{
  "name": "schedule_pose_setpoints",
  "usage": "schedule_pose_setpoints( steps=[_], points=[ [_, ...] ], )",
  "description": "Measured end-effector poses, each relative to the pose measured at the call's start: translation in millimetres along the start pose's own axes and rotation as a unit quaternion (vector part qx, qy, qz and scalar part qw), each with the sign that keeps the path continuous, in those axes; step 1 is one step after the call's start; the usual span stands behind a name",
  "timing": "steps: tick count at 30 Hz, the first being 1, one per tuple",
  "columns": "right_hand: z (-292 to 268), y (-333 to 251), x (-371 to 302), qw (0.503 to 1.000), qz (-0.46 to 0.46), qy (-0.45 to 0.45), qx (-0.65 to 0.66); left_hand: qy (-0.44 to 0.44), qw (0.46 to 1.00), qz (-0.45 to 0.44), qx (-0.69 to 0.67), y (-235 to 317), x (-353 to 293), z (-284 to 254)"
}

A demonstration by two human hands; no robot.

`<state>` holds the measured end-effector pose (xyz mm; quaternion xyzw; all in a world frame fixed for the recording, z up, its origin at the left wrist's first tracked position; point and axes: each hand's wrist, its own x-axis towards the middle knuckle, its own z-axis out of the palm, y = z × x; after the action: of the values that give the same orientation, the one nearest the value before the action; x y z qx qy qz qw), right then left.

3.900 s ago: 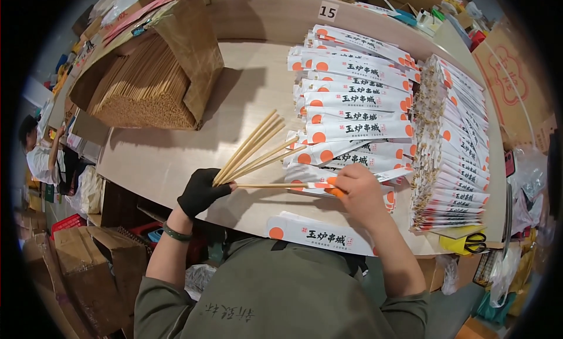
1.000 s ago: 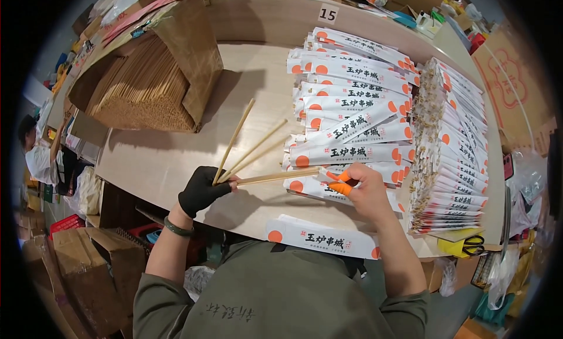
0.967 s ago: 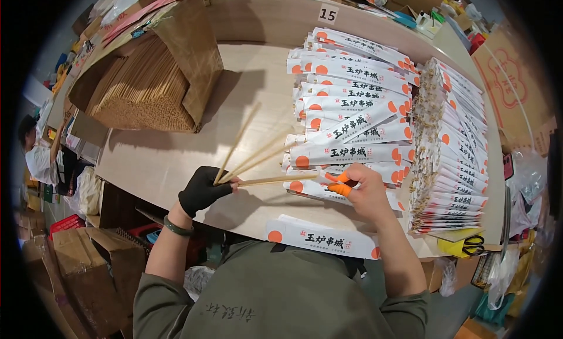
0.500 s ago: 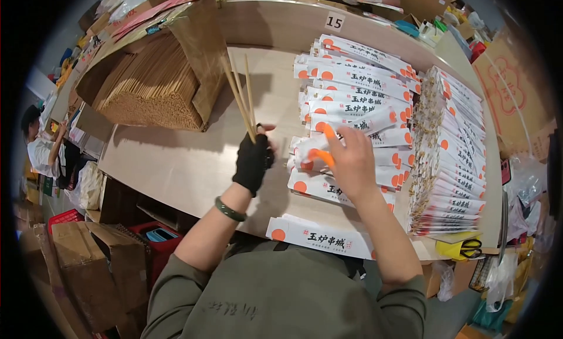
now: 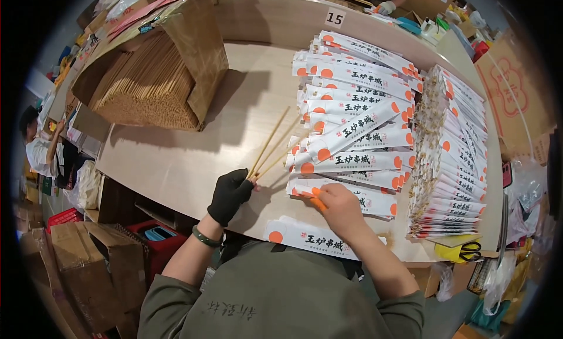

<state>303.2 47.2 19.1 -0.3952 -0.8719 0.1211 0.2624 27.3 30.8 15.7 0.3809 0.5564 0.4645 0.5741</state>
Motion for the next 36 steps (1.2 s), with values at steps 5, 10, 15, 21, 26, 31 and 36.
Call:
schedule_pose_setpoints(
  steps=[5, 10, 15, 21, 26, 31, 36],
  points=[
    [-44.8, -7.7, 30.3, 0.925, 0.277, 0.032, 0.259, -0.066, 0.994, 0.024, 0.086, 10.6, -10.3, -28.1],
    [-55.3, 2.0, 33.4, 0.896, 0.291, 0.046, 0.332, -0.155, 0.972, 0.006, 0.175, 23.9, -5.8, -43.2],
    [-63.4, 1.1, 28.3, 0.904, 0.265, 0.013, 0.335, -0.172, 0.959, 0.005, 0.226, 41.4, -0.4, -61.1],
    [-57.7, -0.3, 28.7, 0.993, 0.046, 0.019, 0.11, -0.23, 0.889, 0.15, 0.367, 64.4, 9.8, -58.5],
    [-25.6, -40.3, 77.1, 0.993, -0.12, 0.016, 0.002, -0.13, 0.977, 0.162, 0.041, 65.1, 12.8, 62.1],
    [-60.3, 19.2, 82.7, 0.968, -0.067, 0.158, -0.182, 0.045, 0.976, 0.207, -0.048, 34.1, 53.6, 38.2],
    [-60.1, 9.8, 15.9, 0.973, 0.104, -0.207, 0.008, 0.075, 0.991, 0.108, 0.014, 14.3, 41.9, -2.2]
  ],
)
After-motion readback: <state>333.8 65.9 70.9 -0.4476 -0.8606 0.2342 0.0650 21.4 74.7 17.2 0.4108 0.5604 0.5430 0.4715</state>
